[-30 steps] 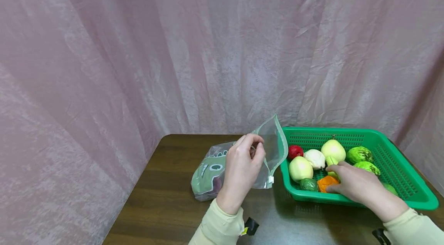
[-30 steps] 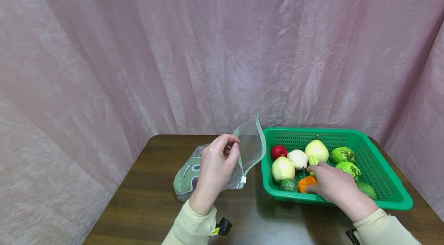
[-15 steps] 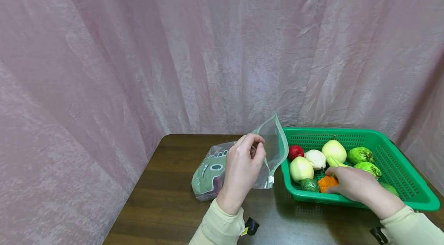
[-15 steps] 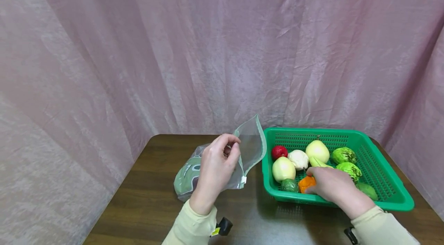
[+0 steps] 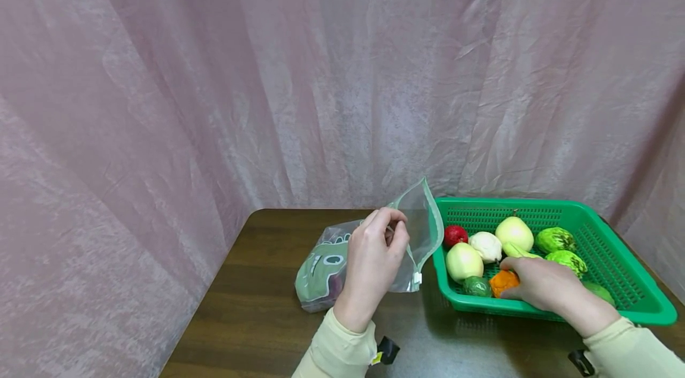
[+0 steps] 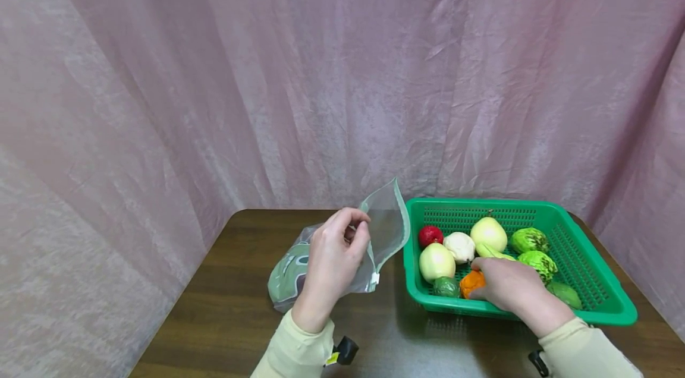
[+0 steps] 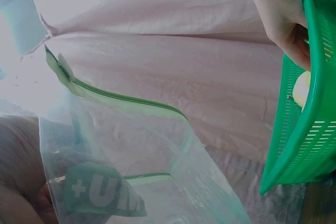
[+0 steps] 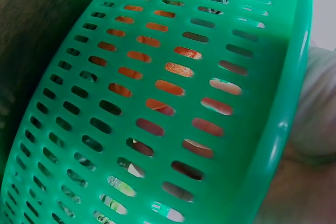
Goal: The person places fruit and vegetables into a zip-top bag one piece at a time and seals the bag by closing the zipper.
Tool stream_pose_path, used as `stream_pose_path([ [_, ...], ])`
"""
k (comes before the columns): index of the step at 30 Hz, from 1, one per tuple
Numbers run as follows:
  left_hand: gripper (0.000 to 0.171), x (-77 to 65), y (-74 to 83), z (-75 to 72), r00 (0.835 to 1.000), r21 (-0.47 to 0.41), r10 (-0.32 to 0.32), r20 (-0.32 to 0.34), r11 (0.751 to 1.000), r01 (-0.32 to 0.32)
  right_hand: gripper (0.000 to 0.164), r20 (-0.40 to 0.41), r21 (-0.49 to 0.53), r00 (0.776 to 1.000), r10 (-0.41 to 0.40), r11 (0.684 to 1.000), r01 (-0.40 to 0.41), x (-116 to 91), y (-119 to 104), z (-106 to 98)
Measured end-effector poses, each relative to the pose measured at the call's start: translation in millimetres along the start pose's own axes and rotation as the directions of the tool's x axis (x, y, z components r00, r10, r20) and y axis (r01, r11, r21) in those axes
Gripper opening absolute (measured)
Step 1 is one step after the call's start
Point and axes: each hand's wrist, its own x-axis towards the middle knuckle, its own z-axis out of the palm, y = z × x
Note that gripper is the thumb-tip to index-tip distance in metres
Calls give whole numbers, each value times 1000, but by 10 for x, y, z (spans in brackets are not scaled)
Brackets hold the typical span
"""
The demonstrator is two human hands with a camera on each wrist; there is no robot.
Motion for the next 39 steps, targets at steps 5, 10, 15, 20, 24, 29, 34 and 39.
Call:
stream_pose_path([
  [5, 11, 0, 0, -7, 1000, -6, -4, 1, 1000, 4, 47, -8, 10, 1000, 2, 1000, -2, 4, 0, 13],
  [10, 10, 2, -1, -9, 1000, -5, -5, 3, 1000, 5, 44, -19, 39, 1000, 6, 999, -5, 10, 4, 32],
  [15, 10, 0, -6, -10, 1000, -6, -10, 5, 1000, 10, 52, -58, 40, 998, 11, 999, -8, -5, 10, 43],
  [20, 10, 2, -3, -10, 1000, -9, -16, 11, 1000, 16, 59, -70, 10, 997, 31, 999, -31, -36, 8, 21],
  [24, 11, 7, 0, -8, 1000, -3, -9, 11, 1000, 9, 59, -99, 6, 994, 37, 999, -37, -67, -7, -14],
  [29, 11, 13, 9, -2, 1000, 1, -7, 15, 1000, 7, 59, -160, 12, 986, 38, 999, -36, -121, -44, -72],
  [34, 10, 2, 4, 4, 1000, 1, -15, 21, 1000, 15, 58, -281, 15, 960, 3, 1000, 2, -166, -95, -132],
  [39, 10, -2, 6, 13, 1000, 3, -11, 19, 1000, 11, 58, -351, 37, 936, -7, 999, 21, -207, -175, -189],
])
